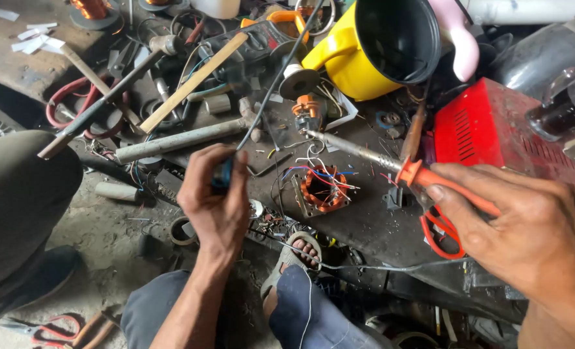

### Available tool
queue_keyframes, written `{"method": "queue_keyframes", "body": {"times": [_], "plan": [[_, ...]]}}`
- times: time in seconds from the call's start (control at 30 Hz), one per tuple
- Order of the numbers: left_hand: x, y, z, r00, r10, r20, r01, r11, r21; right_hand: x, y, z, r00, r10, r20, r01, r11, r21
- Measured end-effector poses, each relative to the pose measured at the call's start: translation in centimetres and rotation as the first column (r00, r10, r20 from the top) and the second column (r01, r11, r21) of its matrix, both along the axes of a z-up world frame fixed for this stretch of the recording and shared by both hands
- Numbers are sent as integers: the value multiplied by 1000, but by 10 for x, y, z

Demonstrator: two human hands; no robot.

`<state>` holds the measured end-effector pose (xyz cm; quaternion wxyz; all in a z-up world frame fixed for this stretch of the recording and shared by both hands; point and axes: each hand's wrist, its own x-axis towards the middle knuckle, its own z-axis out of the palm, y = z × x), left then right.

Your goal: Assembling and wiring a motor stator by soldering connections and applying insulation tape.

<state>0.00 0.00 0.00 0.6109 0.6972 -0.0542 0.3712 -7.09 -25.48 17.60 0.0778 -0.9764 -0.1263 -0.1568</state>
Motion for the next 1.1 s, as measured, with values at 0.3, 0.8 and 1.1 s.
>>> {"method": "queue_keyframes", "body": {"times": [0.3, 0.8, 1.1], "plan": [[-16, 19, 9, 989, -64, -132, 11, 930, -368, -34, 33, 11, 991, 49, 124, -45, 999, -31], [-70, 109, 6, 957, 276, 92, -252, 944, -212, -98, 69, -83, 672, 250, -697, 354, 718, 599], [-59, 128, -43, 966, 250, 66, -213, 912, -350, -166, 129, -236, 480, 385, -788, 799, 178, 574]]}}
